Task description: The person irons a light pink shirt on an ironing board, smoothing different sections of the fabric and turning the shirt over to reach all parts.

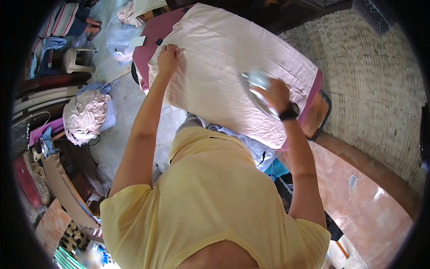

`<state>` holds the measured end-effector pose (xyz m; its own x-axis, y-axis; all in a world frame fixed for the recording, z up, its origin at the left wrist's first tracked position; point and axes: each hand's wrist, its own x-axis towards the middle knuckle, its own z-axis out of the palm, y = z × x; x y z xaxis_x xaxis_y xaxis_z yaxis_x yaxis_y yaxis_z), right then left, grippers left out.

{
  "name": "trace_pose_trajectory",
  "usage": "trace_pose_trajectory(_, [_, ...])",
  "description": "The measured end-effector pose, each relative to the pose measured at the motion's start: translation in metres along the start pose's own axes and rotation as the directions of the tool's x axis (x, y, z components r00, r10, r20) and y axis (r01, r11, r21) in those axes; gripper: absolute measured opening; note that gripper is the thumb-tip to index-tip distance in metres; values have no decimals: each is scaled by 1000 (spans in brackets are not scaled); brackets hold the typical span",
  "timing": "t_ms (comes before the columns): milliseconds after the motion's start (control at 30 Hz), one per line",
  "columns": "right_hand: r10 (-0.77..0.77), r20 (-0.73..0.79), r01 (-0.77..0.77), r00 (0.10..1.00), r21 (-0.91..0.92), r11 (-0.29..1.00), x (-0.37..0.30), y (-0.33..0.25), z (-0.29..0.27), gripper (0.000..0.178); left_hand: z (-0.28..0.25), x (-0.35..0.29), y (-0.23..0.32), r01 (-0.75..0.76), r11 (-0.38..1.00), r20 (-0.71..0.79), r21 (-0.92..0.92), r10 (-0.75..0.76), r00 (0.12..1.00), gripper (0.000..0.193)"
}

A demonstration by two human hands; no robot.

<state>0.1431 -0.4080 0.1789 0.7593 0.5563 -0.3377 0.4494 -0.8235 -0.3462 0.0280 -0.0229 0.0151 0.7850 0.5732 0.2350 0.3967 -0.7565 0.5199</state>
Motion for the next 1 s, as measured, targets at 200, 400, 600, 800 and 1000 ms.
trace_pose_trajectory(200, [94, -384, -157, 919, -137, 978, -93, 139, -45, 59, 13, 8, 42, 172, 983, -11, 57, -172, 985, 38])
trace_pose_trajectory(400, [113, -252, -119, 961, -10, 993, -70, 141, -21, 60, 30, 21, 35, 139, 983, -17, 116, -138, 990, 39])
trace_pose_trajectory(600, [-30, -284, 14, 958, -57, 998, -30, 145, 13, 50, 24, 25, 29, -1, 982, 6, 190, 0, 1000, 30])
trace_pose_trajectory(800, [-293, -266, 294, 918, -39, 955, 2, 113, 14, 50, 29, 24, 18, -7, 979, -64, 202, 21, 998, 29])
trace_pose_trajectory(1000, [-466, -359, 453, 809, -124, 883, 43, 30, 32, 49, 28, 24, 23, 40, 982, -79, 182, -25, 997, 28])
